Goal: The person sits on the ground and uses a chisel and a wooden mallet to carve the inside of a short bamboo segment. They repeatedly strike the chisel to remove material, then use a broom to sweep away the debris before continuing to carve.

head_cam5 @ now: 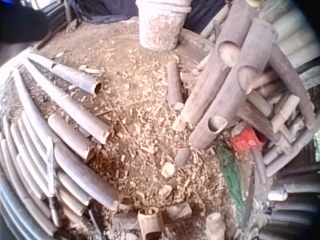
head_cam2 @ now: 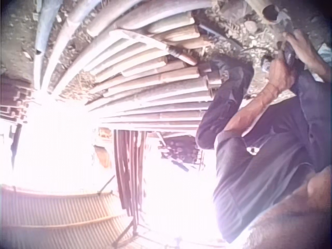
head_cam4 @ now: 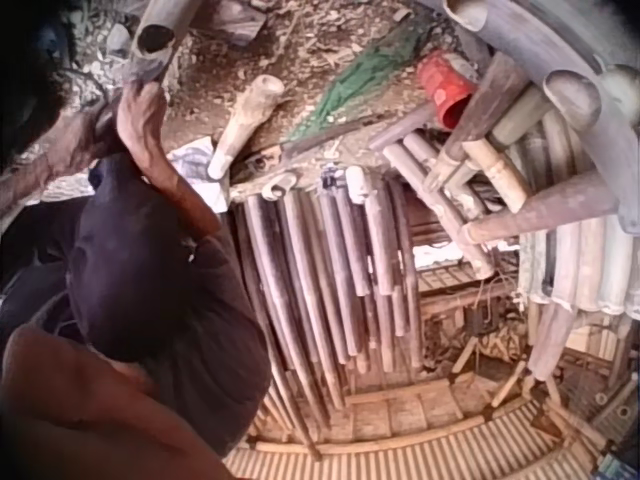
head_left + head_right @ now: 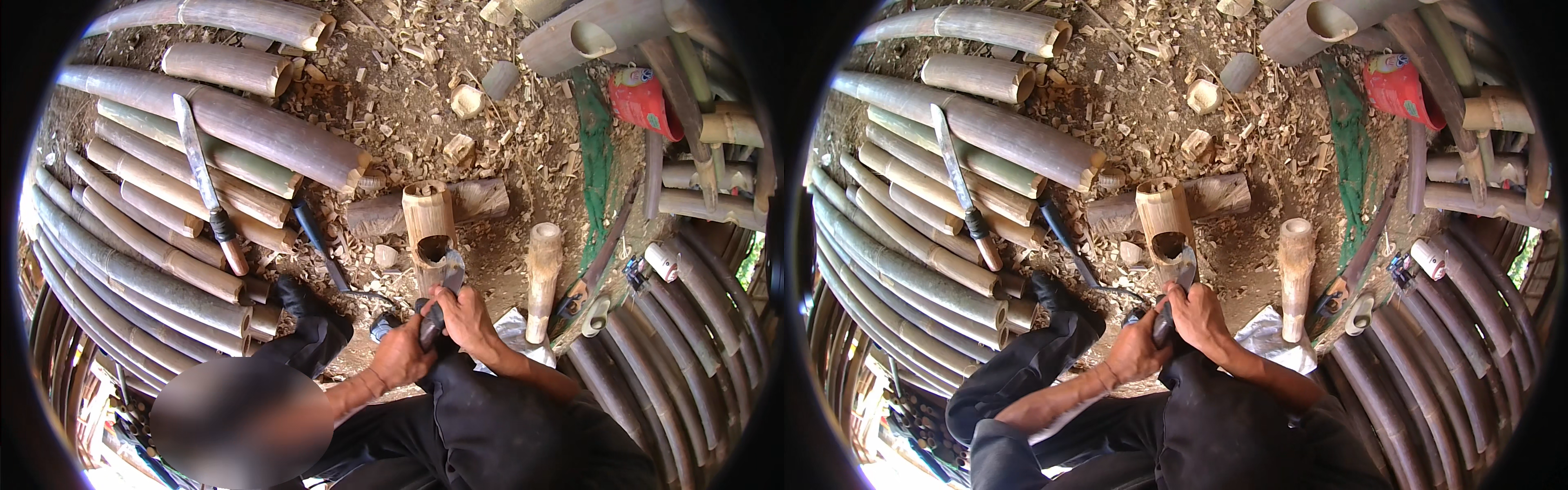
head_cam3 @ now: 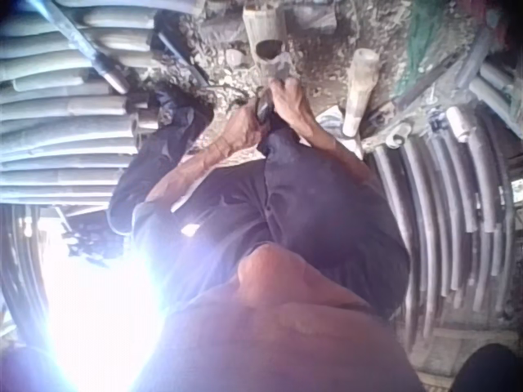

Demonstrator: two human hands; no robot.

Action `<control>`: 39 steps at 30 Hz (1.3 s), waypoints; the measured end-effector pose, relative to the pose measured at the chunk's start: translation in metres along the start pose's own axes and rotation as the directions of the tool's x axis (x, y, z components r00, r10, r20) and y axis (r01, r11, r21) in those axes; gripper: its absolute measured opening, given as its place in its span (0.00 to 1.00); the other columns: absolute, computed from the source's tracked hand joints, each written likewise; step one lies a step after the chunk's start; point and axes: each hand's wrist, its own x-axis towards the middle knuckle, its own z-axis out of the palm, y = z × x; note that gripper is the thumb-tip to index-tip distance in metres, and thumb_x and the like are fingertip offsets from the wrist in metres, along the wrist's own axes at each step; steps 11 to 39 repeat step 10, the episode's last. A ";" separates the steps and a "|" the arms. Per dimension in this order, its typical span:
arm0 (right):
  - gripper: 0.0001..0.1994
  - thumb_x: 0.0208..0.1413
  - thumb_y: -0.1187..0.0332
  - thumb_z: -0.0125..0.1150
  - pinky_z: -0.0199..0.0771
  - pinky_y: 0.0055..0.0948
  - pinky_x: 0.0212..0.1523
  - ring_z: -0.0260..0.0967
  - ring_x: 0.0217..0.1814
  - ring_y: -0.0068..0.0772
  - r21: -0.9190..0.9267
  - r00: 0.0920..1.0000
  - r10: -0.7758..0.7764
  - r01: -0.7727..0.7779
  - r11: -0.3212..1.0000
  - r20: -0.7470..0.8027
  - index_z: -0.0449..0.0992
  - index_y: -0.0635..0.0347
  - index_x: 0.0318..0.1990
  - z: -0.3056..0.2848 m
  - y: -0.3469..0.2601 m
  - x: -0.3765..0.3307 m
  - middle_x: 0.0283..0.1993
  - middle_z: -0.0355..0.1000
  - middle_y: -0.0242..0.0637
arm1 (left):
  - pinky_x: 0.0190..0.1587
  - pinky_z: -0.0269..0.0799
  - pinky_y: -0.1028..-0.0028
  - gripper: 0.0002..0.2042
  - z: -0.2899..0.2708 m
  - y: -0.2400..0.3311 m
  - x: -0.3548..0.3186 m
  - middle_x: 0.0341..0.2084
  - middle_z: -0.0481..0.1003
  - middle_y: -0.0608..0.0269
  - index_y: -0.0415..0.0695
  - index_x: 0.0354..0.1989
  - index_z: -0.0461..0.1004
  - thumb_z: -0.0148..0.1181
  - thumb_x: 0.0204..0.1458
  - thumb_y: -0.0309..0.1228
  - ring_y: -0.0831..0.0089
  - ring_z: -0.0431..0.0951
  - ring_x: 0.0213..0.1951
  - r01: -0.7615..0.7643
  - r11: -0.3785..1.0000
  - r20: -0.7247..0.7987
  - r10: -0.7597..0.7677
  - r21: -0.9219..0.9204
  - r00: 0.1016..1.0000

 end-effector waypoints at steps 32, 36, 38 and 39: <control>0.14 0.64 0.59 0.49 0.71 0.45 0.39 0.75 0.33 0.46 0.065 0.940 -0.341 0.342 0.937 -0.033 0.77 0.57 0.42 -0.030 0.007 -0.024 0.33 0.79 0.43 | 0.55 0.69 0.65 0.43 0.064 0.004 0.004 0.53 0.70 0.42 0.43 0.68 0.49 0.70 0.46 0.35 0.52 0.73 0.55 -0.277 0.921 -0.188 0.231 -0.274 0.955; 0.14 0.64 0.59 0.49 0.71 0.45 0.39 0.75 0.33 0.46 0.065 0.940 -0.341 0.342 0.937 -0.033 0.77 0.57 0.42 -0.030 0.007 -0.024 0.33 0.79 0.43 | 0.55 0.69 0.65 0.43 0.064 0.004 0.004 0.53 0.70 0.42 0.43 0.68 0.49 0.70 0.46 0.35 0.52 0.73 0.55 -0.277 0.921 -0.188 0.231 -0.274 0.955; 0.14 0.64 0.59 0.49 0.71 0.45 0.39 0.75 0.33 0.46 0.065 0.940 -0.341 0.342 0.937 -0.033 0.77 0.57 0.42 -0.030 0.007 -0.024 0.33 0.79 0.43 | 0.55 0.69 0.65 0.43 0.064 0.004 0.004 0.53 0.70 0.42 0.43 0.68 0.49 0.70 0.46 0.35 0.52 0.73 0.55 -0.277 0.921 -0.188 0.231 -0.274 0.955; 0.14 0.64 0.59 0.49 0.71 0.45 0.39 0.75 0.33 0.46 0.065 0.940 -0.341 0.342 0.937 -0.033 0.77 0.57 0.42 -0.030 0.007 -0.024 0.33 0.79 0.43 | 0.55 0.69 0.65 0.43 0.064 0.004 0.004 0.53 0.70 0.42 0.43 0.68 0.49 0.70 0.46 0.35 0.52 0.73 0.55 -0.277 0.921 -0.188 0.231 -0.274 0.955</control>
